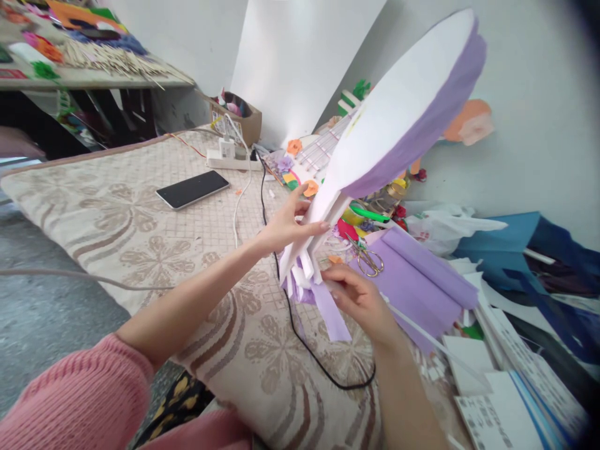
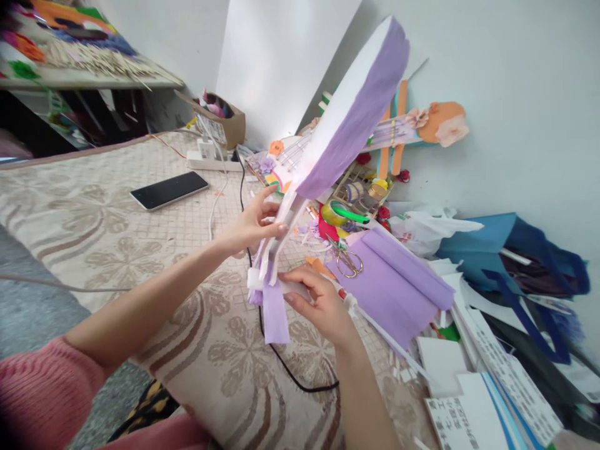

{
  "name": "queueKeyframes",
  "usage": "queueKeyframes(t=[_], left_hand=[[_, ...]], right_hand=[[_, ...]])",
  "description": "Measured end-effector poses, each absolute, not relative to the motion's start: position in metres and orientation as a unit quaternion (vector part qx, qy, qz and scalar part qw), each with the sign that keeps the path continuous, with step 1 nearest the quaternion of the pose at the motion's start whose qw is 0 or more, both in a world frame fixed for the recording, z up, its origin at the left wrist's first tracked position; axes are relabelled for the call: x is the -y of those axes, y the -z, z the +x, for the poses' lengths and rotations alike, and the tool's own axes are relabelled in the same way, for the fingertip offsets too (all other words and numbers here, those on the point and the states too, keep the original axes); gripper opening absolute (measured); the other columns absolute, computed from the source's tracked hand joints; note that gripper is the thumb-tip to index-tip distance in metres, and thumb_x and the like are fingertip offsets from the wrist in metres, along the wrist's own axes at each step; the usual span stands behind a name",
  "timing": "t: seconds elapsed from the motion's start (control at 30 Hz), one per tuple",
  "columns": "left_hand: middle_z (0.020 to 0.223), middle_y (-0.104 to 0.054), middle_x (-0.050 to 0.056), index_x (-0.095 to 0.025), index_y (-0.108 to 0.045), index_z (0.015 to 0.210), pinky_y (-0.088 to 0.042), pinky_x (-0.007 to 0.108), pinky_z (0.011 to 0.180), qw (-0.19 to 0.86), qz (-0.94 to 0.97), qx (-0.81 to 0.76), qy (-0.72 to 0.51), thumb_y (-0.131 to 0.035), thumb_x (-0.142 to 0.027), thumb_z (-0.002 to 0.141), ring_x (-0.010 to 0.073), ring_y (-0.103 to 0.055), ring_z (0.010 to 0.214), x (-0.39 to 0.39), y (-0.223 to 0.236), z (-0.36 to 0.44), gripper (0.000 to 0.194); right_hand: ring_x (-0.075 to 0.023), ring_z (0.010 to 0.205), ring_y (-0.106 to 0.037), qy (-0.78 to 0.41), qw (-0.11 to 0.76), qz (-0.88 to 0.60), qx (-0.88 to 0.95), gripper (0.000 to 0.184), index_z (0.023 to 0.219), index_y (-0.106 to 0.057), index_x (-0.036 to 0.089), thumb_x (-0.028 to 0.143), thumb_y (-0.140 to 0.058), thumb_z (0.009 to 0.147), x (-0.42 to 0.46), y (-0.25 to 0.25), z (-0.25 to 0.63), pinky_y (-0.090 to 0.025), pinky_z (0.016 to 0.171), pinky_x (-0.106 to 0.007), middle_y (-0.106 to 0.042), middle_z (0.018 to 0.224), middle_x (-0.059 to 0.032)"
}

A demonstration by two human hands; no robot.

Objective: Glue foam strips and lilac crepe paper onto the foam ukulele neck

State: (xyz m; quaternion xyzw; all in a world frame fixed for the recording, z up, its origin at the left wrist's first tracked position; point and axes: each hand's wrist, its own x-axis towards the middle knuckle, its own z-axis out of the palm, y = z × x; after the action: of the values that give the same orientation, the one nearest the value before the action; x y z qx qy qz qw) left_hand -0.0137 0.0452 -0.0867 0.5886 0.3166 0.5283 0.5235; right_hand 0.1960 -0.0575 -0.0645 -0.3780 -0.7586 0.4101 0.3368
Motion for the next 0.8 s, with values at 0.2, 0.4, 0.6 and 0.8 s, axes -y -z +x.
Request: queueKeyframes(t=[0.2,0.4,0.6,0.8], left_hand=[[0.127,-0.059,0.015,-0.025,-0.026,0.153,-0.047,0.047,0.096,0.517,0.595,-0.315,-0.529,-0.083,-0.049,0.067,0.0299,-0.056,0.117,-0.045,0.086,-0.013,0.106],[0.126,-0.06,0.016,-0.023,-0.028,0.152,-0.043,0.053,0.103,0.506,0.579,-0.336,-0.544,-0.084,-0.047,0.067,0.0313,-0.055,0.117,-0.046,0.087,-0.013,0.105],[0.127,-0.059,0.017,-0.022,-0.03,0.152,-0.041,0.055,0.105,0.503,0.577,-0.349,-0.541,-0.086,-0.047,0.065,0.0334,-0.055,0.119,-0.044,0.085,-0.013,0.106],[0.127,-0.058,0.017,-0.021,-0.026,0.154,-0.04,0.055,0.105,0.512,0.572,-0.349,-0.537,-0.085,-0.047,0.067,0.0338,-0.055,0.119,-0.043,0.083,-0.014,0.109]], right_hand=[[-0.0235,0.099,-0.067,-0.45,0.335,-0.37,0.741,0.027,0.106,-0.072,0.029,0.049,-0.07,0.087,0.055,0.068,0.199,-0.055,0.089,-0.039,-0.072,0.103,-0.006],[-0.0256,0.103,-0.069,-0.454,0.344,-0.403,0.717,0.037,0.111,-0.07,0.027,0.055,-0.068,0.087,0.052,0.079,0.2,-0.056,0.092,-0.04,-0.072,0.107,-0.0075],[-0.0258,0.102,-0.068,-0.443,0.354,-0.407,0.717,0.036,0.106,-0.071,0.028,0.058,-0.067,0.085,0.048,0.081,0.203,-0.056,0.089,-0.038,-0.072,0.103,-0.0066],[-0.0267,0.11,-0.064,-0.373,0.358,-0.415,0.748,0.033,0.112,-0.069,0.029,0.053,-0.063,0.091,0.049,0.083,0.199,-0.052,0.094,-0.04,-0.07,0.111,-0.0071]])
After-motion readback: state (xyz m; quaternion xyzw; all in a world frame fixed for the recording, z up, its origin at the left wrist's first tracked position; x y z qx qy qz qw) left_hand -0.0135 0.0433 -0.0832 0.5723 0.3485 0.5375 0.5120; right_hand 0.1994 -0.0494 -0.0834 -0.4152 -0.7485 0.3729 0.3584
